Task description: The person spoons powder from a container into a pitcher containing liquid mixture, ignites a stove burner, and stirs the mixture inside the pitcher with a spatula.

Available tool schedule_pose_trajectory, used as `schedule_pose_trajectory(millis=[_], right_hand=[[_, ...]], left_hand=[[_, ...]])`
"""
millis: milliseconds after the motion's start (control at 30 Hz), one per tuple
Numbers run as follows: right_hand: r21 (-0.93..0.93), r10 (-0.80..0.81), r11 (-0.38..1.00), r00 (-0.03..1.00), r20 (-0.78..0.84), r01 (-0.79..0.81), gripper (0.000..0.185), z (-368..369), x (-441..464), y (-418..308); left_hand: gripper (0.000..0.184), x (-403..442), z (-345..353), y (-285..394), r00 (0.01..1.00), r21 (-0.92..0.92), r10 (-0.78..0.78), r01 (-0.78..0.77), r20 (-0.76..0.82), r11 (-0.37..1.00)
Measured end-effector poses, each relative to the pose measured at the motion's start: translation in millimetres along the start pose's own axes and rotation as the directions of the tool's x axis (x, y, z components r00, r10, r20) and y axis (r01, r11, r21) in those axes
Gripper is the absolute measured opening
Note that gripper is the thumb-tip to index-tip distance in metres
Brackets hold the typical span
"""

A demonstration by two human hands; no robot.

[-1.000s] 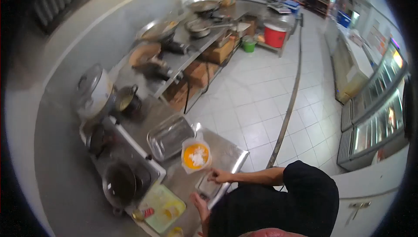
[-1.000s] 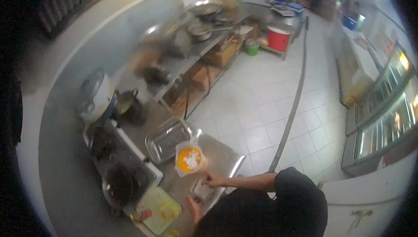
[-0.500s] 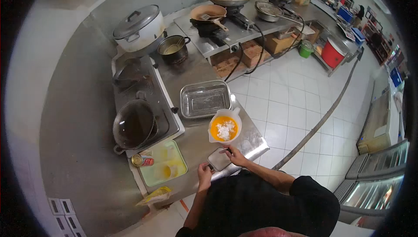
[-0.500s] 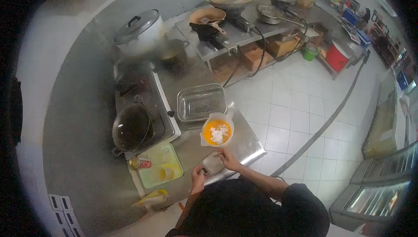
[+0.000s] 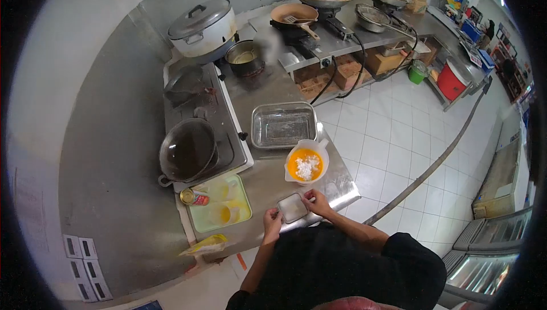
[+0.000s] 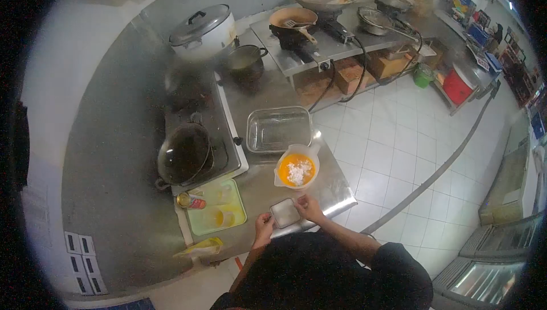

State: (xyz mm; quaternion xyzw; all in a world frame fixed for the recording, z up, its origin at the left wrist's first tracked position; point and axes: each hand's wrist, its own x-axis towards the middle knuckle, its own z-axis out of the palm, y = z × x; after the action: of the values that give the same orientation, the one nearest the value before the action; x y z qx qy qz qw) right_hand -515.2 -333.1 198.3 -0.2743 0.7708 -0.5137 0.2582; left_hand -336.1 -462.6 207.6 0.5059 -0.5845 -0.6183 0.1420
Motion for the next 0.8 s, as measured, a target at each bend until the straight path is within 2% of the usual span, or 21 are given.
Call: schedule_pose_trajectory(millis=[100,200,300,400,500,600,700,800], right_hand=[[-0.024,0.221,0.975,0.967,0.125,-0.22,0.031,-7.1,-4.0,-3.8],[-0.109,0.103,0.989,0.994,0.042,-0.098,0.031,-9.1,-3.7,-6.4],[-0.113,0.091,0.989,0.996,-0.02,-0.092,0.03,-12.8,-0.5,-16.3],[-0.123,0.085,0.988,0.99,-0.113,-0.098,0.027,-2.7,4.4,-6.5],[-0.005,0.129,0.992,0.989,-0.073,-0.129,0.026,5.0,7.0,1.0],[-0.003,0.091,0.996,0.995,-0.044,-0.092,0.027,6.8,8.6,4.5],[-0.005,0.228,0.973,0.968,0.106,-0.229,0.026,-12.0,-5.5,-28.4],[-0.174,0.008,0.985,0.997,0.075,0.005,0.025,-8.7,-9.7,-20.9]], left_hand=[[0.028,4.1,0.3,-5.6,0.974,-0.248,-0.221,0.225,0.044,0.942],[0.026,10.8,-1.1,-17.2,0.993,-0.241,-0.079,0.097,0.085,0.966],[0.026,19.9,2.0,-26.5,0.995,-0.262,0.015,0.011,0.098,0.965],[0.026,15.8,2.2,-13.3,0.983,-0.315,-0.137,0.17,0.125,0.934],[0.028,14.3,-2.2,-11.1,0.971,-0.314,-0.179,0.221,0.156,0.923],[0.025,5.6,-4.4,-9.9,0.979,-0.302,-0.155,0.188,0.129,0.935],[0.021,3.5,-11.9,-16.8,0.99,-0.257,-0.064,0.096,0.128,0.962],[0.017,-2.8,-15.6,-11.9,0.994,-0.258,-0.072,0.091,0.082,0.962]])
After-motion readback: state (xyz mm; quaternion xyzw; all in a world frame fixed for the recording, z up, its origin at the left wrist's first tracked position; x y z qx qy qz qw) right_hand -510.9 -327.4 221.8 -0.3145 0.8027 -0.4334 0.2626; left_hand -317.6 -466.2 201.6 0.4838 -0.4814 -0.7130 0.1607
